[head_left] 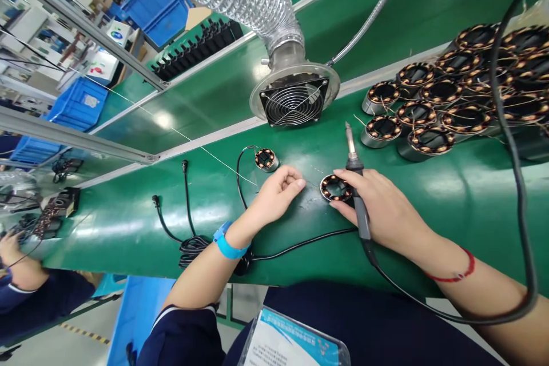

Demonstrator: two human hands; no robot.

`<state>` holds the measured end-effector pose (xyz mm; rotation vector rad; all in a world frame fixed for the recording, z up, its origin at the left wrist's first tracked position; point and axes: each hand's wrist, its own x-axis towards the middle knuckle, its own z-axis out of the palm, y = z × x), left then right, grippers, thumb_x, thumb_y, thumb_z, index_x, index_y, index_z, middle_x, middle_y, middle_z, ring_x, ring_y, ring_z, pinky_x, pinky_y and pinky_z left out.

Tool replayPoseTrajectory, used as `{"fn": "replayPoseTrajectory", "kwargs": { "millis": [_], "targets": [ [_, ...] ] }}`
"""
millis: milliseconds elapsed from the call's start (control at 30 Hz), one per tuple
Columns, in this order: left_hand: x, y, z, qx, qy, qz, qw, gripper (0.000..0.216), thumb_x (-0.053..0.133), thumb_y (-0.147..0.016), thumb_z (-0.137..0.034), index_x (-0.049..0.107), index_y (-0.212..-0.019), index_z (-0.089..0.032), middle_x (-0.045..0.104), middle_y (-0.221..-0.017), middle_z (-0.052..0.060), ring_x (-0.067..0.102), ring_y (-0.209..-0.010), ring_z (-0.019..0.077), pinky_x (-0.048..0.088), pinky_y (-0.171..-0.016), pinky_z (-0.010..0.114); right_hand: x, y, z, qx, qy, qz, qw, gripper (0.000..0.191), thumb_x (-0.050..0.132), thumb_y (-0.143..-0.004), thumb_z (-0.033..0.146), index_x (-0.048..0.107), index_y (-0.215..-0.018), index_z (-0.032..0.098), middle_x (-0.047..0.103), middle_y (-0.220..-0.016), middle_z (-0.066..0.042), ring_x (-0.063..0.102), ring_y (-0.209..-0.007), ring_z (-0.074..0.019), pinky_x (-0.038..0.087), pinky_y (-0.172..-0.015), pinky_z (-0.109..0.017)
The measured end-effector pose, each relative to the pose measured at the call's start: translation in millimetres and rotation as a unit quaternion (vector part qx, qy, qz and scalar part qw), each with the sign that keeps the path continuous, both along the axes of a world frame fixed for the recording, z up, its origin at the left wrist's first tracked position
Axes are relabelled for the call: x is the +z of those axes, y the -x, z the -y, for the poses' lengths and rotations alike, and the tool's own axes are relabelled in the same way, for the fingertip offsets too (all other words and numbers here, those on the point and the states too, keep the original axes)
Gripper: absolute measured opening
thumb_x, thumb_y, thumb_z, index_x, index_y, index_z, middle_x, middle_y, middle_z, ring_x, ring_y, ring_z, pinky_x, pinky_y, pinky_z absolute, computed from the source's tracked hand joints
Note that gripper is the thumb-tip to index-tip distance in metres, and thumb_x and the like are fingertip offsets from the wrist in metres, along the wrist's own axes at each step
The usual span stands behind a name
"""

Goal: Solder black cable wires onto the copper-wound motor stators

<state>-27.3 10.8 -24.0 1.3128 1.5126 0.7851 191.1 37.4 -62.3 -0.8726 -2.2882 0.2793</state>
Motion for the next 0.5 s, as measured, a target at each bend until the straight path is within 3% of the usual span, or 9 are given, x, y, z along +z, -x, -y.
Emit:
{"fn": "replayPoseTrajectory", "kwargs": {
  "millis": [200,300,400,500],
  "targets": [
    [9.6,6,-9,-0.166,-0.043,-0.033,0.985,0.024,0.046,-0.093,-0.027,0.063,-0.081,-0.016,0.063,-0.087,0.005,0.057,-0.084,0.0146,0.043,-0.084,0.028,-4.0,1,2,-0.010,0.015,0.008,1.000,0.046,0.049,-0.096,0.043,0.049,-0.129,0.012,0.062,-0.094,-0.011,0.058,-0.083,-0.0250,0.048,-0.073,-0.036],
    [9.7,4,-18,-0.246,-0.015,0.000,0.969,0.026,0.046,-0.094,-0.031,0.062,-0.080,-0.016,0.063,-0.087,0.005,0.058,-0.083,0.0145,0.044,-0.084,0.028,-3.1,2,1,0.000,0.017,0.020,1.000,0.040,0.048,-0.097,0.039,0.050,-0.127,0.013,0.063,-0.092,-0.010,0.059,-0.081,-0.0243,0.049,-0.073,-0.036],
    [3.9,2,-27,-0.188,-0.002,0.009,0.982,0.024,0.045,-0.095,-0.033,0.061,-0.090,-0.015,0.062,-0.085,0.004,0.056,-0.079,0.0139,0.044,-0.079,0.027,-1.6,1,0,0.009,0.025,0.022,0.999,0.038,0.048,-0.097,0.038,0.050,-0.127,0.015,0.065,-0.094,-0.010,0.062,-0.082,-0.0245,0.050,-0.073,-0.037],
    [-1.1,3,-33,-0.114,-0.026,-0.052,0.992,0.020,0.047,-0.093,-0.029,0.061,-0.100,-0.016,0.063,-0.091,0.004,0.054,-0.083,0.0146,0.043,-0.081,0.028,-1.2,0,-2,0.011,0.033,0.018,0.999,0.037,0.047,-0.097,0.036,0.050,-0.127,0.016,0.067,-0.095,-0.010,0.064,-0.085,-0.0255,0.050,-0.074,-0.038]
  ]
}}
